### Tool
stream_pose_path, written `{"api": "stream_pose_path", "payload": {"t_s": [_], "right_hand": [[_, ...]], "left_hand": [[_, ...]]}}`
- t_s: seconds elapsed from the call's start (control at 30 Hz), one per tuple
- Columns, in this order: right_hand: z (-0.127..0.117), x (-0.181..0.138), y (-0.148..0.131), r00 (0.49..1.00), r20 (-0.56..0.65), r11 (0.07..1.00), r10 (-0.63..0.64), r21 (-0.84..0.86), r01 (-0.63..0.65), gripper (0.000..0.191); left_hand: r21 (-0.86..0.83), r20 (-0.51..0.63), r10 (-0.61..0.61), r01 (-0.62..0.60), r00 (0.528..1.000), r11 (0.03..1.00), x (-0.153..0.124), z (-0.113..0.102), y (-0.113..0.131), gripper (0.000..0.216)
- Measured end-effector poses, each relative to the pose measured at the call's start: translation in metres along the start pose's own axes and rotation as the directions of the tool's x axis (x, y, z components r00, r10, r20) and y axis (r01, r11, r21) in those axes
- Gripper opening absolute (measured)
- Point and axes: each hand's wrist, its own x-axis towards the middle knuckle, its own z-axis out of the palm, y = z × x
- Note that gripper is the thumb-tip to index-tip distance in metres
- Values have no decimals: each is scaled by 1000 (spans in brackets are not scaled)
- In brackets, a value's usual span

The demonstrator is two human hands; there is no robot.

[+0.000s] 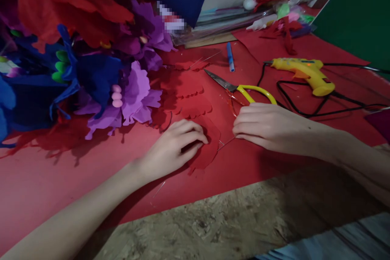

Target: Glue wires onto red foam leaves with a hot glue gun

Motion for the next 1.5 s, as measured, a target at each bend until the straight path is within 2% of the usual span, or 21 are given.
{"api": "stream_pose_path", "payload": {"t_s": [0.27, 0.4, 0.5, 0.6, 0.83, 0.9, 0.97, 1.0, 1.13, 1.33, 1.5], "right_hand": [[0, -1, -1, 999, -31, 999, 31, 37, -30, 32], [-1, -1, -1, 998, -36, 997, 60, 55, -58, 31], [-2, -1, -2, 997, -37, 996, 67, 63, -65, 32], [-3, -2, -1, 997, -32, 996, 67, 59, -65, 32], [-3, -2, -1, 998, -11, 997, 58, 52, -57, 32], [-3, -2, -1, 998, -15, 997, 54, 55, -53, 32], [-3, -3, -1, 999, -21, 997, 51, 56, -49, 31], [-4, -2, -1, 999, -23, 997, 46, 58, -45, 31], [-7, 2, -9, 997, -72, 991, -12, 130, 22, 28], [-2, 10, -31, 986, -13, 951, -166, 262, 164, 21], [3, 9, -32, 988, 14, 949, -154, 279, 144, 21]], "left_hand": [[-22, -8, -37, 37, 999, 999, 2, -3, 8, 14], [-16, 11, -88, 88, 996, 996, 1, -5, 16, 27], [-12, 41, -122, 122, 992, 992, 1, -7, 19, 20], [-41, 81, -129, 133, 988, 990, 2, -9, 18, 15], [-92, 95, -115, 124, 989, 988, 3, -10, 11, 25], [-97, 99, -113, 123, 989, 988, 3, -9, 10, 21], [-89, 99, -117, 125, 988, 988, 2, -8, 11, 7], [-86, 92, -117, 125, 989, 988, 2, -8, 11, 2], [-115, 38, -155, 158, 987, 981, 2, -8, 16, 10], [-135, -18, -273, 268, 962, 954, 3, -8, 23, 9], [-148, -60, -245, 234, 968, 961, 1, -6, 22, 10]]}}
